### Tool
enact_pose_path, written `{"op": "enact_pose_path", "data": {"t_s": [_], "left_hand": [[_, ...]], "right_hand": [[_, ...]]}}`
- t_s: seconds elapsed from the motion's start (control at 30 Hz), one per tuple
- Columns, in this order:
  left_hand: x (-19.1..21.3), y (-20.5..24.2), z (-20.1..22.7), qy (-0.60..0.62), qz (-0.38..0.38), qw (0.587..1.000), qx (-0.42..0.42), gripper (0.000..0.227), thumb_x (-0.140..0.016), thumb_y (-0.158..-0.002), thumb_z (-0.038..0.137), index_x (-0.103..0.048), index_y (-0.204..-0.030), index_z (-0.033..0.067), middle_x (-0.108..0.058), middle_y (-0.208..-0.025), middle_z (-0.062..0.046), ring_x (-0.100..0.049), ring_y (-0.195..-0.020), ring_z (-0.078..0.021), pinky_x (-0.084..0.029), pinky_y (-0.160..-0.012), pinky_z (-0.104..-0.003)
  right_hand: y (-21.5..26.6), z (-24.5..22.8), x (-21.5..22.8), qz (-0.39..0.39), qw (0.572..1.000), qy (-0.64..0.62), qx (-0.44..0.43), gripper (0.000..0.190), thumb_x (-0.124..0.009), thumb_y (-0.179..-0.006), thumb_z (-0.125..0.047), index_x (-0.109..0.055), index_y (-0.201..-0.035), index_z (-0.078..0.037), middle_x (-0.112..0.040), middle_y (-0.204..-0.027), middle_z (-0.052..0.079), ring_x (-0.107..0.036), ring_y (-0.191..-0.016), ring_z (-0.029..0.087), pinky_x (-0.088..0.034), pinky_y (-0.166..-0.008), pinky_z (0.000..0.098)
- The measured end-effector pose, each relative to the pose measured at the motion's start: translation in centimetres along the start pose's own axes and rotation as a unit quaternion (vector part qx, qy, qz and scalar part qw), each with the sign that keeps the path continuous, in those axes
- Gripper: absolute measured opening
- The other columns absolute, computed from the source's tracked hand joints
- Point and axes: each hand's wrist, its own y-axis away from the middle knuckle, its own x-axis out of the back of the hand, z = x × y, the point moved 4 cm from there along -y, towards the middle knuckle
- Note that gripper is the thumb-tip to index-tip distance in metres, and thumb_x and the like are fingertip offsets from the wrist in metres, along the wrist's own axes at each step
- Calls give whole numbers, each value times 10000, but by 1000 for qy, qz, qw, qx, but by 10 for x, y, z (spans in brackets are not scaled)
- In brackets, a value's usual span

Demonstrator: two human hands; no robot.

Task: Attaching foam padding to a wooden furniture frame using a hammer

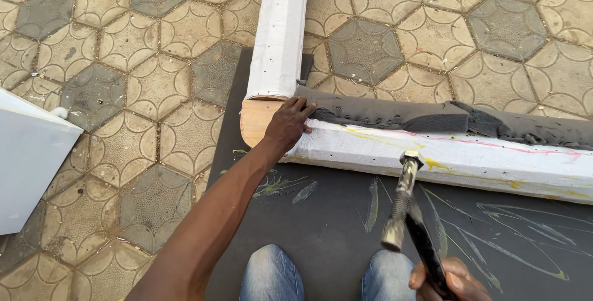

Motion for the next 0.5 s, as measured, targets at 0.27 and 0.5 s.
{"op": "enact_pose_path", "data": {"t_s": [0.27,0.5], "left_hand": [[-11,-9,-4,22,-74,994,-76,755,-765,-785,138,-465,-1456,-39,-461,-1549,-97,-442,-1404,-385,-357,-1203,-473],[-1,-14,-2,46,-59,993,-96,933,-835,-682,114,-421,-1518,111,-519,-1514,-101,-545,-1293,-324,-380,-1182,-468]], "right_hand": [[70,21,120,-66,951,285,98,545,-569,-1042,-441,-821,-1005,41,-857,-867,219,-775,-800,296,-548,-687,422],[39,8,93,-55,979,181,77,433,-667,-928,-299,-789,-936,117,-796,-954,289,-778,-815,318,-607,-687,399]]}}
